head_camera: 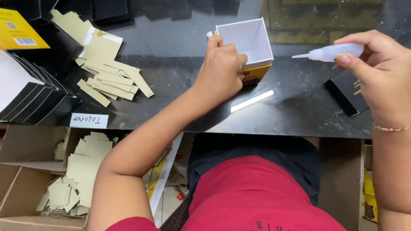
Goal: The person folds a flat white cardboard piece into a box shape, inserts it into a yellow sleeve, and then places a black booklet inside. The person then closes the box and sets it aside.
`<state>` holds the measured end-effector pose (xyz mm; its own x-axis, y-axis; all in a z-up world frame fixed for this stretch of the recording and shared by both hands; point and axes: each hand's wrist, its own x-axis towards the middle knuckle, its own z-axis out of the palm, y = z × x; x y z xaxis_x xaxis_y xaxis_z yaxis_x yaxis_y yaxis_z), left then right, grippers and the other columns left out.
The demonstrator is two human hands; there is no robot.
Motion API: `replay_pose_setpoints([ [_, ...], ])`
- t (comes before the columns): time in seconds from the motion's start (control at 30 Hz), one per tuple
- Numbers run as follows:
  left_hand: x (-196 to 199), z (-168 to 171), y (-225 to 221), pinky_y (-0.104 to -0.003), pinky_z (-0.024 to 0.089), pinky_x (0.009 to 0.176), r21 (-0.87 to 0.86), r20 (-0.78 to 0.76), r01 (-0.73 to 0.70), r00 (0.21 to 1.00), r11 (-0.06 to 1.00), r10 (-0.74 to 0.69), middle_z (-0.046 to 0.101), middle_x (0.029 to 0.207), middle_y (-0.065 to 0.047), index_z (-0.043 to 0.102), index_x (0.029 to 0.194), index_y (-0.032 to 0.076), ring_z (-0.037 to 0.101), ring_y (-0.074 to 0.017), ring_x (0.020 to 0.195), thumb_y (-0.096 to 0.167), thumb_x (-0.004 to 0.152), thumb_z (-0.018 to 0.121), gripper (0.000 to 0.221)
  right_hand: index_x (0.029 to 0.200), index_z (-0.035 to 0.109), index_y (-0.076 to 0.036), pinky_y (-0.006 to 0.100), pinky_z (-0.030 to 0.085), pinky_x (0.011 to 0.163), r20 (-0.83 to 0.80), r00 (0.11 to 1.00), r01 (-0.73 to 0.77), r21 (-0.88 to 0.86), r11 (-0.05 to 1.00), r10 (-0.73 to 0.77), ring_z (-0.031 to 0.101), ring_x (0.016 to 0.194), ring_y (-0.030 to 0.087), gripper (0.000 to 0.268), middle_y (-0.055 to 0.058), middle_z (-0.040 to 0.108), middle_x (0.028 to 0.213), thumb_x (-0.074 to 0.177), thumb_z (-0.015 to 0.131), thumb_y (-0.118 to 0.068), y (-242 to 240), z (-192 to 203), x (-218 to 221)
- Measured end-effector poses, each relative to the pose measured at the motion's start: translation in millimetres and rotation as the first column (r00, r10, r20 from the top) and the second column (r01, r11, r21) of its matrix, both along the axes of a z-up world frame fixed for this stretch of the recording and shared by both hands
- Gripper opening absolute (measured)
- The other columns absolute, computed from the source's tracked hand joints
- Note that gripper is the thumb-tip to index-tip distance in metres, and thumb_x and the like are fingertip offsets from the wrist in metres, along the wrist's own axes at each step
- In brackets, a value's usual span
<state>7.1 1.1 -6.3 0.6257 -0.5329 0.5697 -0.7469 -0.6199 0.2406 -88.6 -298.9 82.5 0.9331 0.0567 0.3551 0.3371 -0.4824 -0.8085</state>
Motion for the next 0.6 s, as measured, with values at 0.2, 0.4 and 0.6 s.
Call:
replay_pose_setpoints([
  [0.2,-4,43,-7,-0.055,0.028,0.099,0.513,0.044,-0.142,0.989,0.846,0.139,0.072,0.070,-0.007,0.077,0.074,0.016,0.054,-0.0303,0.094,0.055,0.063,0.088,0.043,0.128,0.064,0.002,0.026,0.064,0.089,-0.092,0.996,0.020,0.342,0.940,0.012,0.069,0.101,0.022,0.029,0.015,0.068,0.118,0.104,0.071,-0.011,-22,-27,7],
  [0.4,18,23,-34,-0.044,0.034,0.079,0.418,-0.066,-0.015,0.997,0.908,0.046,0.056,0.057,-0.015,0.059,0.055,0.009,0.043,-0.0366,0.067,-0.010,0.049,0.061,0.020,0.122,0.068,-0.003,0.025,0.068,0.081,-0.194,0.979,0.071,0.622,0.780,0.065,0.074,0.091,0.022,0.029,0.012,0.071,0.107,0.094,0.074,-0.009,-29,-44,14],
  [0.6,-4,75,-2,-0.056,0.026,0.104,0.375,-0.116,0.343,0.939,0.861,-0.323,0.066,0.067,-0.007,0.080,0.073,0.015,0.060,-0.0262,0.088,0.006,0.073,0.083,0.009,0.119,0.070,-0.007,0.025,0.064,0.077,-0.266,0.963,0.157,0.697,0.700,0.048,0.074,0.087,0.023,0.027,0.009,0.073,0.111,0.093,0.076,-0.012,-28,-57,16],
])
